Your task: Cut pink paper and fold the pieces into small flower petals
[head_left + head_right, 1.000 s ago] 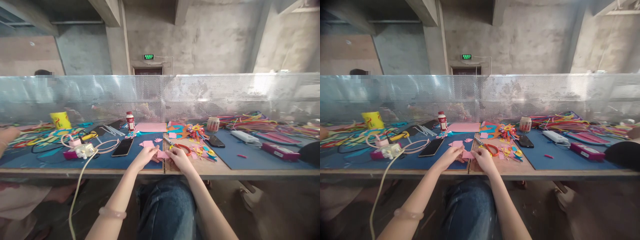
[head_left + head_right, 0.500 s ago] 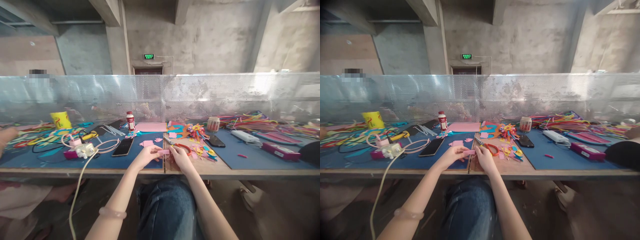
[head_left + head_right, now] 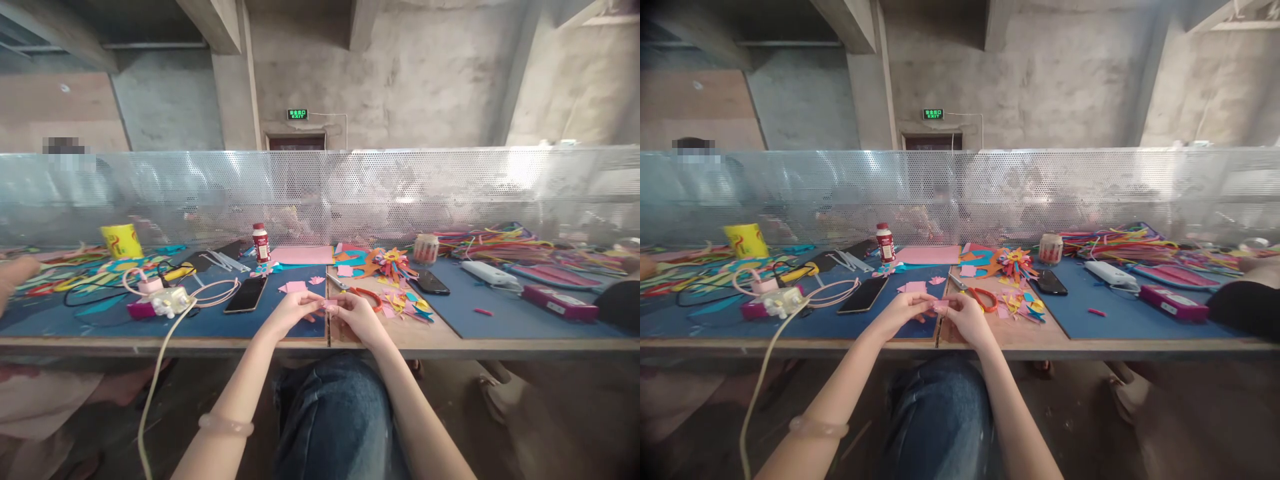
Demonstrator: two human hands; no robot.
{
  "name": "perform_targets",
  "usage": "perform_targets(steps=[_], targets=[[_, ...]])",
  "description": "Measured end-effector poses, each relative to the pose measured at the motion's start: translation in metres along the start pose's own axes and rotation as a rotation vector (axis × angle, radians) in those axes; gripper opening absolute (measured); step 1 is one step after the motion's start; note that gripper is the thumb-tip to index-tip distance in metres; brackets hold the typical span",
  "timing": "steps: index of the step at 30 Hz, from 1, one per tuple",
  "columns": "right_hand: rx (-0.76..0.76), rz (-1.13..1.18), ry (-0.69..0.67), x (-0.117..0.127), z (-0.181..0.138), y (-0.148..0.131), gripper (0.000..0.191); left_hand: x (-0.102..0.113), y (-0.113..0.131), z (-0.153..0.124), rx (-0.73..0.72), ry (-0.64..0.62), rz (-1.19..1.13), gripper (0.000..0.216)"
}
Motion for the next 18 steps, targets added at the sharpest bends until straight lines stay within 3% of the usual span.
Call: perform_targets(steps=[9, 15, 18], targets=[[0.025, 0.071, -0.043, -0.003, 0.001, 0.002, 0.031, 0.002, -0.011, 0.008, 0.053, 0.064, 0.004, 0.043], [0.055, -0.089, 0.111, 0.006, 0.003, 0.003, 0.034, -0.003, -0.01, 0.006, 0.047, -0.01, 0.04, 0.035], [0.007, -0.079, 0.106, 0.004, 0.002, 0.004, 0.034, -0.003, -0.011, 0.006, 0.026, -0.021, 0.03, 0.033]])
Point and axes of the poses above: each hand's wrist, its own z-axis towards the middle knuckle, its own x-axis out of the back of the hand, y = z × x, the point moved 5 cm from there along z, towards the middle knuckle, and after that the axes turned 3 degrees about y, right-handed, at the moved point
